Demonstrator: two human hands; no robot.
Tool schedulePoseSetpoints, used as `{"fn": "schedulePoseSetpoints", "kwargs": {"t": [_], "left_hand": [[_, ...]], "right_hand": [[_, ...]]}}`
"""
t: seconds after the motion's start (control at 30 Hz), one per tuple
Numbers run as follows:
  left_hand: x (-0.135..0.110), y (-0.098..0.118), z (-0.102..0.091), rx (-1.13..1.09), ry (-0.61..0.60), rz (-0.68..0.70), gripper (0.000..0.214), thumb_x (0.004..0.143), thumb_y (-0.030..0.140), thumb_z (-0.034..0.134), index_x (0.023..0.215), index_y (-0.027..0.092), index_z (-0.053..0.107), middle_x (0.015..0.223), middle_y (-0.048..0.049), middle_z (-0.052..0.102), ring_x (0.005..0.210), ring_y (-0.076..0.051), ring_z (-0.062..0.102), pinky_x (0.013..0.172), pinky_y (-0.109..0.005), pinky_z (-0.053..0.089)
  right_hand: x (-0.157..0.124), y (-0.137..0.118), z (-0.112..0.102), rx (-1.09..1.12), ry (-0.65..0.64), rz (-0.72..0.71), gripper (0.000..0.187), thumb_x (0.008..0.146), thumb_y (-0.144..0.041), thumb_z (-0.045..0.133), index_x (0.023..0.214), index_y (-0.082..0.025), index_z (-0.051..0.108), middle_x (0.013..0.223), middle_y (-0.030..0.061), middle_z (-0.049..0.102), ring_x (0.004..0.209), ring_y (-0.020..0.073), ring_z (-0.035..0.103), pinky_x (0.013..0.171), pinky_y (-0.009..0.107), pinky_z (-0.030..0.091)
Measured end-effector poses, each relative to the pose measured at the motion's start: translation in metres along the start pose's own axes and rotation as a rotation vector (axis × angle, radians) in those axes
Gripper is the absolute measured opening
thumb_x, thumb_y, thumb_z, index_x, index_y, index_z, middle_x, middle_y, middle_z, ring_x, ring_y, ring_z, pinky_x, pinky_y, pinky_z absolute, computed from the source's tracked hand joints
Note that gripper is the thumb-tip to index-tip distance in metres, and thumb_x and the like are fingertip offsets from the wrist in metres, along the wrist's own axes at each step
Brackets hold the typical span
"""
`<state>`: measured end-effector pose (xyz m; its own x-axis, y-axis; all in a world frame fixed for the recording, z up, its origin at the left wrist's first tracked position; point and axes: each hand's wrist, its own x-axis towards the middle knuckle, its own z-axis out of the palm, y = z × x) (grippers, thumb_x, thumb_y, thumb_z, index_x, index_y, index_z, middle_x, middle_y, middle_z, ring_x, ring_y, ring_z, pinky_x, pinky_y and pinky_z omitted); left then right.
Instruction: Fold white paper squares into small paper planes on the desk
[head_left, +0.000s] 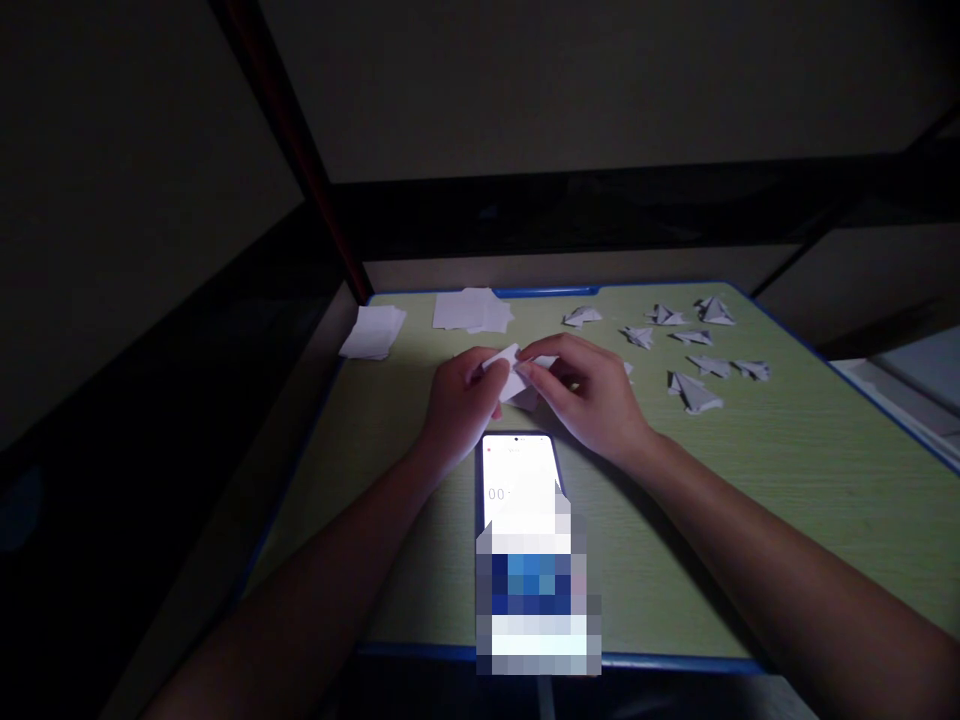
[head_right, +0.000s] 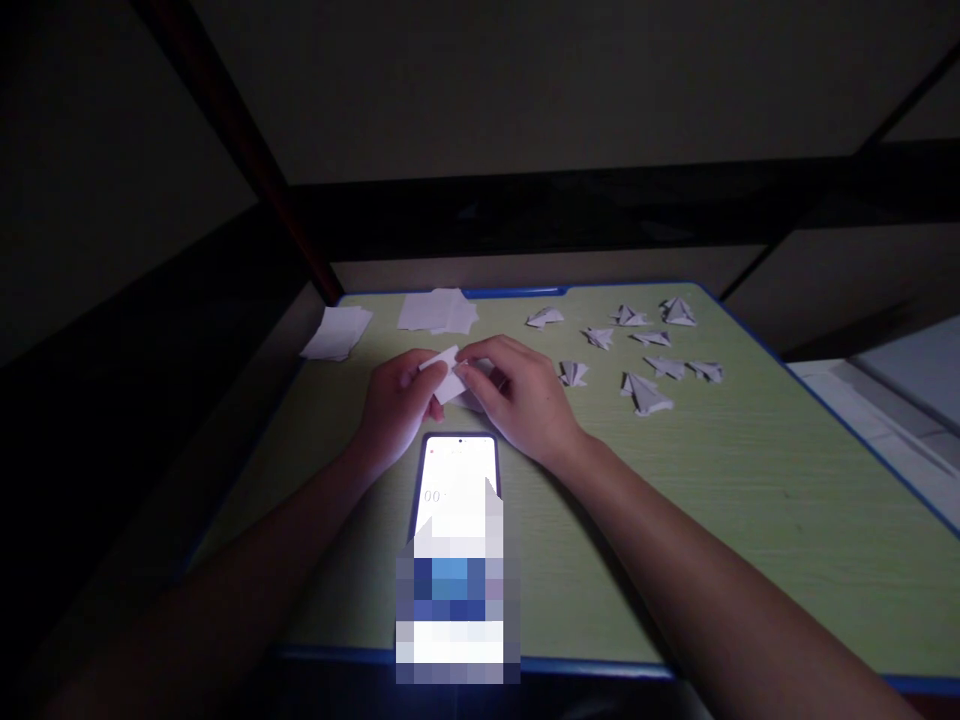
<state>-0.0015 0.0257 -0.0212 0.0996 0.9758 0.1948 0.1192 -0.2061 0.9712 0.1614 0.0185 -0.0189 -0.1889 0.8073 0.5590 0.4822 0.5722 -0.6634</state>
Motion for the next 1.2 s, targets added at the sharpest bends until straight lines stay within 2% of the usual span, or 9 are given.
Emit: {"fn": "schedulePoseSetpoints", "kwargs": {"t": [0.17,0.37,0.6,0.87,1.07,1.2], "left_hand": [[-0.0005,0.0028,0.0007,-0.008,-0.018,-0.002,0.012,0.08,0.023,0.056,0.075,0.015,0.062,0.05,0.0054,0.054,0.038,-0.005,0.046,0.038,-0.017,0.033],[-0.0014,0.0048,0.0017,-0.022,-0.048,0.006,0.01,0.078,0.023,0.058,0.078,0.014,0.061,0.052,0.0053,0.056,0.038,-0.006,0.047,0.037,-0.017,0.035],[-0.0015,0.0023,0.0024,0.006,-0.059,0.002,0.011,0.081,0.023,0.057,0.082,0.014,0.063,0.055,0.0036,0.059,0.04,-0.006,0.05,0.039,-0.017,0.037],[-0.0013,-0.0025,0.0019,0.066,-0.073,0.052,0.012,0.083,0.023,0.057,0.085,0.014,0.065,0.058,0.0027,0.061,0.041,-0.006,0.052,0.04,-0.018,0.039],[-0.0008,-0.002,0.002,0.063,-0.069,0.043,0.013,0.083,0.023,0.056,0.084,0.014,0.065,0.057,0.0032,0.06,0.041,-0.006,0.051,0.04,-0.017,0.038],[-0.0011,0.0009,0.0022,0.088,-0.073,0.022,0.012,0.083,0.022,0.055,0.081,0.014,0.064,0.055,0.0042,0.058,0.041,-0.006,0.049,0.04,-0.017,0.036]], "right_hand": [[-0.0006,0.0009,0.0049,0.196,0.016,0.167,0.015,0.088,-0.032,0.068,0.095,-0.019,0.068,0.089,0.0041,0.072,0.057,0.012,0.058,0.052,0.028,0.048],[0.0008,0.0008,0.0078,0.393,0.034,0.296,0.028,0.082,-0.033,0.072,0.106,-0.018,0.065,0.091,0.0031,0.067,0.054,0.0102,0.059,0.044,0.024,0.045],[0.0024,-0.0036,0.0059,0.407,-0.004,0.337,0.022,0.082,-0.032,0.071,0.095,-0.014,0.069,0.08,0.0034,0.069,0.051,0.01,0.059,0.043,0.023,0.044],[0.0026,-0.0019,0.0072,0.456,0.007,0.408,0.021,0.081,-0.033,0.073,0.088,-0.014,0.069,0.064,0.0007,0.065,0.046,0.0088,0.054,0.04,0.023,0.04],[0.0045,-0.0047,0.0065,0.467,0.027,0.462,0.027,0.075,-0.038,0.078,0.08,-0.013,0.067,0.056,-0.0011,0.06,0.042,0.0089,0.051,0.039,0.023,0.038],[0.0059,-0.0057,0.0066,0.487,0.043,0.469,0.026,0.071,-0.035,0.08,0.077,-0.014,0.066,0.058,-0.0016,0.061,0.042,0.0082,0.052,0.039,0.022,0.038]]}}
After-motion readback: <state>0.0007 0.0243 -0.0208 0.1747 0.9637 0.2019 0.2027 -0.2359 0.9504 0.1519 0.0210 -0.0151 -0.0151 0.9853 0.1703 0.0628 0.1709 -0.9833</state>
